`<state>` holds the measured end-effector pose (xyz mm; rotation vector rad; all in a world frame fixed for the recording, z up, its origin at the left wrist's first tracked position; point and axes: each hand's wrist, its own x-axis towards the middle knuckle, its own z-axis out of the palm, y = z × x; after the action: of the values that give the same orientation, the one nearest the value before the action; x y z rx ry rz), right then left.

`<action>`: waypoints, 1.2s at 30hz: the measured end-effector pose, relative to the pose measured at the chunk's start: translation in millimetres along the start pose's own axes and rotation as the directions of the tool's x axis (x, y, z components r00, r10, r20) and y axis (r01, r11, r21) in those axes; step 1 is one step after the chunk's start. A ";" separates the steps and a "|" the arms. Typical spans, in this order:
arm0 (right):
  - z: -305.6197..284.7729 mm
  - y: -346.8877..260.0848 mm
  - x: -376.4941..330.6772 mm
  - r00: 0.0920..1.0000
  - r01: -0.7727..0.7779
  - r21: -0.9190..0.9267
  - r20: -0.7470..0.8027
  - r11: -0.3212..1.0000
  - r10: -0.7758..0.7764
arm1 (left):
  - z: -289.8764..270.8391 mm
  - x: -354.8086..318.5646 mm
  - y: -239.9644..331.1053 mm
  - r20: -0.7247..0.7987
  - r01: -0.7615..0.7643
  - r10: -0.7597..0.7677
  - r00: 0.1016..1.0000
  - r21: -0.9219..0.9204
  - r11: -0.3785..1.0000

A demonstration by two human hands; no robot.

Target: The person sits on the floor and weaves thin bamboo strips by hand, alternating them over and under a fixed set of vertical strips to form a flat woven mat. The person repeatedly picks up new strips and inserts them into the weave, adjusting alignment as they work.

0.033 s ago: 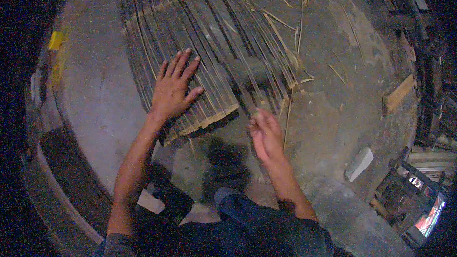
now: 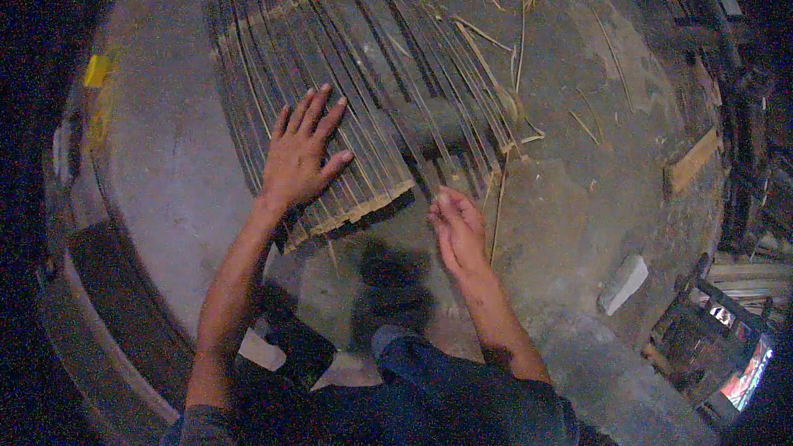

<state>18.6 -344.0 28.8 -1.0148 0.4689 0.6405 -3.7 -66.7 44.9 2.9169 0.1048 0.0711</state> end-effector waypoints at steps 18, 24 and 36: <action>23.9 -7.7 22.8 0.998 -0.003 -0.043 -0.056 0.999 0.001 | 2.7 -0.4 -5.0 -0.001 -0.002 0.002 1.000 -0.009 1.000; 29.8 -20.7 17.3 0.990 0.140 -0.326 0.074 0.935 -0.122 | 4.2 -1.6 -5.4 0.004 0.003 -0.003 1.000 -0.001 1.000; 24.6 -8.6 28.1 0.996 0.047 -0.412 0.085 0.910 -0.014 | 0.9 -0.8 -3.3 0.034 0.018 -0.017 0.999 -0.028 0.999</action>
<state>46.6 -317.8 27.7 -1.3898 0.2473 0.7686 -4.7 -63.7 43.3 2.8871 0.1232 0.0208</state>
